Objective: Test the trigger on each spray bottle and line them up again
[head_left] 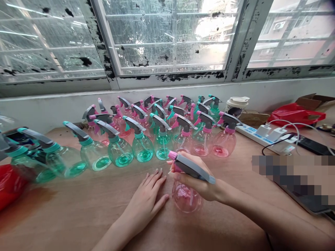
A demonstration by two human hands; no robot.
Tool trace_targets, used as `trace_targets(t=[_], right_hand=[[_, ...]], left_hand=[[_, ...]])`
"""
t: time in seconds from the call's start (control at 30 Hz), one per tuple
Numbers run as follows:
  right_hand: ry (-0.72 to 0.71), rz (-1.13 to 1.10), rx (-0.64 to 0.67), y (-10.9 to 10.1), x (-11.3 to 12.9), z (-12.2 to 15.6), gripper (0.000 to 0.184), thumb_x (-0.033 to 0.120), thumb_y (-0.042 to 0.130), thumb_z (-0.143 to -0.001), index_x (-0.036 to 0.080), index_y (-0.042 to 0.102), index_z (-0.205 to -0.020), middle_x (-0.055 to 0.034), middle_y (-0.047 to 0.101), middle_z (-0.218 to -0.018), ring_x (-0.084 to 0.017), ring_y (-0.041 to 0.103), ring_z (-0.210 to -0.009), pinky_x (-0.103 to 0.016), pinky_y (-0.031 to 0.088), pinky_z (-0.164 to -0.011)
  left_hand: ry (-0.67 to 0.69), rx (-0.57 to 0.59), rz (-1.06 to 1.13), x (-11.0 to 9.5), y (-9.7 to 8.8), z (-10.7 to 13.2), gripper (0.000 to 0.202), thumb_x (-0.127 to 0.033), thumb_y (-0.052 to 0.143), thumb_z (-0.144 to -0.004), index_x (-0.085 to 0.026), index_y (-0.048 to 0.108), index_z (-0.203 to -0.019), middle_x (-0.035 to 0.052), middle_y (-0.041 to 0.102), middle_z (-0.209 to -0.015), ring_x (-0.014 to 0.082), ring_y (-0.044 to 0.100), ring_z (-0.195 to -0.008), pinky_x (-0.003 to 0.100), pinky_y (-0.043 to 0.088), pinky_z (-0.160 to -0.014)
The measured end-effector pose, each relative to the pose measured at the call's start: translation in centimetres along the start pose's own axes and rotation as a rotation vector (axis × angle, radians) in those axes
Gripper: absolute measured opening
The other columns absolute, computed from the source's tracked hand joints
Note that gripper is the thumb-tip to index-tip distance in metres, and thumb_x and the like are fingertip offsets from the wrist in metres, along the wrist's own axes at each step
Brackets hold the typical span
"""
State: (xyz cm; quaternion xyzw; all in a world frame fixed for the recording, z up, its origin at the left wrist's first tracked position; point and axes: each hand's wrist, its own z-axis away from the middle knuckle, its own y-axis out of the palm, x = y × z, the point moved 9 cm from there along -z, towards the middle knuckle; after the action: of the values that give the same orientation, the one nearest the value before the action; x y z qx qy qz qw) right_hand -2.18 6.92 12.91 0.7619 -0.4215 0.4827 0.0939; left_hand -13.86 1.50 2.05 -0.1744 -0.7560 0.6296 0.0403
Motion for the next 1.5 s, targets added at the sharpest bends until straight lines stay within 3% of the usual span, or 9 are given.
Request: trace_targets(t=[0.13,0.3,0.6,0.8,1.0,1.17,1.27,1.5], right_hand=[[-0.047,0.004,0.013,0.0,0.2,0.0,0.008,0.027,0.061,-0.088,0.02,0.059,-0.085,-0.0002,0.059,-0.08,-0.013,0.055,-0.07,-0.027,0.048,-0.067],[-0.024,-0.075,0.041,0.2,-0.4,0.4,0.022,0.028,0.061,-0.087,0.02,0.062,-0.108,-0.0048,0.065,-0.091,-0.019,0.063,-0.086,-0.032,0.053,-0.075],[-0.065,-0.023,-0.003,0.1,-0.1,0.4,0.014,0.026,0.06,-0.087,0.021,0.062,-0.1,-0.0026,0.062,-0.086,-0.015,0.06,-0.072,-0.031,0.054,-0.072],[-0.055,-0.072,0.002,0.1,-0.2,0.4,0.019,0.023,0.059,-0.087,0.019,0.062,-0.106,-0.0055,0.064,-0.093,-0.02,0.063,-0.091,-0.032,0.053,-0.076],[-0.031,0.036,-0.029,-0.2,0.3,0.0,0.005,0.022,0.062,-0.087,0.019,0.059,-0.088,0.0008,0.056,-0.078,-0.012,0.054,-0.067,-0.026,0.046,-0.064],[-0.038,0.022,-0.033,-0.2,0.4,-0.1,0.015,0.022,0.06,-0.087,0.02,0.052,-0.075,0.0033,0.052,-0.071,-0.01,0.049,-0.061,-0.024,0.042,-0.058],[-0.061,0.01,-0.047,-0.2,0.3,0.0,0.008,0.026,0.061,-0.087,0.018,0.059,-0.085,0.0002,0.058,-0.078,-0.012,0.054,-0.067,-0.026,0.046,-0.064],[-0.144,0.022,-0.07,-0.2,0.6,0.2,0.023,0.036,0.059,-0.09,0.019,0.063,-0.105,-0.0016,0.061,-0.079,-0.014,0.057,-0.066,-0.029,0.051,-0.065]], left_hand=[[-0.007,0.007,-0.007,0.2,0.2,0.1,0.044,-0.043,0.049,-0.098,-0.018,0.049,-0.134,0.0137,0.048,-0.145,0.032,0.042,-0.135,0.057,0.033,-0.111],[-0.007,0.013,0.002,0.2,0.2,0.0,0.041,-0.042,0.048,-0.099,-0.02,0.049,-0.133,0.0128,0.048,-0.146,0.0309,0.043,-0.135,0.056,0.032,-0.112],[-0.002,0.02,-0.002,0.0,0.2,-0.1,0.041,-0.042,0.048,-0.099,-0.019,0.049,-0.133,0.0132,0.047,-0.146,0.0312,0.043,-0.135,0.057,0.03,-0.112],[-0.011,0.024,-0.002,0.0,0.0,-0.1,0.042,-0.042,0.049,-0.098,-0.018,0.05,-0.133,0.0136,0.048,-0.146,0.0313,0.043,-0.135,0.056,0.032,-0.112],[-0.016,0.016,-0.019,0.2,0.1,-0.1,0.042,-0.045,0.047,-0.098,-0.018,0.052,-0.131,0.0131,0.051,-0.143,0.0323,0.044,-0.134,0.057,0.034,-0.111],[-0.014,0.027,-0.019,0.2,0.1,0.0,0.042,-0.044,0.046,-0.099,-0.019,0.052,-0.132,0.0124,0.049,-0.145,0.0314,0.044,-0.134,0.056,0.033,-0.111],[-0.015,0.019,-0.021,0.1,0.0,-0.1,0.043,-0.044,0.047,-0.099,-0.019,0.051,-0.133,0.0131,0.049,-0.144,0.0321,0.044,-0.134,0.057,0.035,-0.11],[-0.003,0.011,-0.02,0.0,-0.1,-0.2,0.044,-0.042,0.048,-0.098,-0.019,0.049,-0.135,0.0127,0.049,-0.145,0.0313,0.044,-0.134,0.056,0.033,-0.111]])
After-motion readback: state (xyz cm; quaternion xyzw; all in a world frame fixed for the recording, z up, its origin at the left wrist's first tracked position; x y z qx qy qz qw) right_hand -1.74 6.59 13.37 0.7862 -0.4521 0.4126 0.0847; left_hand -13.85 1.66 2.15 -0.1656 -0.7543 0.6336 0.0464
